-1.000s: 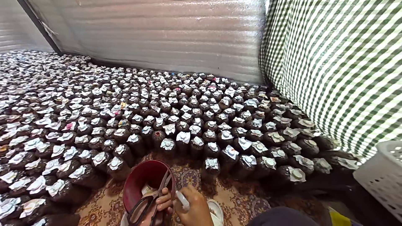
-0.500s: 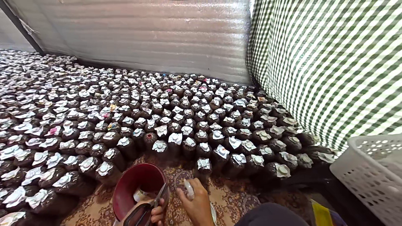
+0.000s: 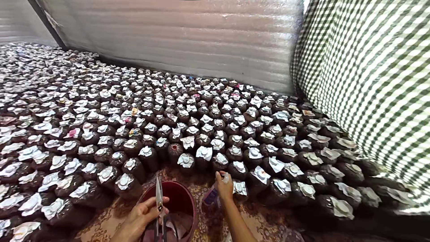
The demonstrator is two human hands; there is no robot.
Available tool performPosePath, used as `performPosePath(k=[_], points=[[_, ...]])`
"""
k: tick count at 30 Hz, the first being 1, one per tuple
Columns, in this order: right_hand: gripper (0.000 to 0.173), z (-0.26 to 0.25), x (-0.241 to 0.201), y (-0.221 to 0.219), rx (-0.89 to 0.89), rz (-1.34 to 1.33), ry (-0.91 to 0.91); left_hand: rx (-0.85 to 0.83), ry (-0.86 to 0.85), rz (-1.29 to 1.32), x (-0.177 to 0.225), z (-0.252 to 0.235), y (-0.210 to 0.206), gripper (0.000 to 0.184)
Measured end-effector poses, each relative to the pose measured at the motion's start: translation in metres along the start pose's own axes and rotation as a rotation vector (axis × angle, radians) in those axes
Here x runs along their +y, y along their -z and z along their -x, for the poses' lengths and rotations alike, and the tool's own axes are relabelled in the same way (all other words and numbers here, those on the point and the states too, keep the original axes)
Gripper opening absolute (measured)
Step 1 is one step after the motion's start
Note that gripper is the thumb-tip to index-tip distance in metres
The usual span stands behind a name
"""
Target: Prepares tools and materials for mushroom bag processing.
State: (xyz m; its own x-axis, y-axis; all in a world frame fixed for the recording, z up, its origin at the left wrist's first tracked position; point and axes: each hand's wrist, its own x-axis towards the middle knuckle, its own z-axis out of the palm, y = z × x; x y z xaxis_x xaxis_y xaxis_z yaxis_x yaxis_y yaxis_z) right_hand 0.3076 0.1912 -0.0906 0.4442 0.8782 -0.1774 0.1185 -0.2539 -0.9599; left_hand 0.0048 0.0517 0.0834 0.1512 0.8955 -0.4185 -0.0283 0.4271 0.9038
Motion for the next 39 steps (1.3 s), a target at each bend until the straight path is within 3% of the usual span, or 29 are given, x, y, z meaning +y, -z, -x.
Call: performPosePath(k=[4,8,10,13,15,17,20,22,26,33,39], points=[[0.058,-0.028,-0.003,-0.009,-0.016,0.039,-0.167,0.081,-0.042,-0.098,-0.012,-0.007,0.013,0.033],[0.087,-0.016,-0.008,-0.009,0.028,-0.010,-0.328,0.206,-0.071,-0.132,-0.013,-0.008,0.014,0.032],[0.089,0.004,-0.014,-0.004,0.011,-0.015,-0.368,0.227,-0.106,-0.180,-0.017,-0.008,0.014,0.033],[0.082,0.054,-0.027,0.009,-0.005,-0.107,-0.325,0.214,-0.124,-0.260,-0.018,-0.005,0.008,0.032],[0.049,0.097,-0.046,0.009,-0.017,-0.201,-0.214,0.193,-0.115,-0.267,-0.019,-0.004,0.001,0.029],[0.025,0.136,-0.071,0.002,-0.222,-0.312,-0.149,0.165,-0.097,-0.260,-0.021,-0.003,-0.005,0.027],[0.025,0.169,-0.110,-0.008,-0.613,-0.358,-0.208,0.106,-0.073,-0.232,-0.018,-0.003,-0.015,0.024],[0.022,0.178,-0.120,-0.014,-0.715,-0.395,-0.285,0.073,-0.076,-0.221,-0.015,-0.001,-0.020,0.021],[0.011,0.180,-0.118,-0.011,-0.729,-0.423,-0.405,-0.012,-0.079,-0.261,-0.016,0.004,-0.021,0.021],[0.007,0.167,-0.120,-0.001,-0.659,-0.362,-0.430,-0.112,-0.052,-0.389,-0.013,0.010,-0.023,0.022],[0.019,0.109,-0.128,0.026,-0.315,-0.279,-0.337,-0.168,-0.027,-0.438,-0.019,0.020,-0.026,0.019]])
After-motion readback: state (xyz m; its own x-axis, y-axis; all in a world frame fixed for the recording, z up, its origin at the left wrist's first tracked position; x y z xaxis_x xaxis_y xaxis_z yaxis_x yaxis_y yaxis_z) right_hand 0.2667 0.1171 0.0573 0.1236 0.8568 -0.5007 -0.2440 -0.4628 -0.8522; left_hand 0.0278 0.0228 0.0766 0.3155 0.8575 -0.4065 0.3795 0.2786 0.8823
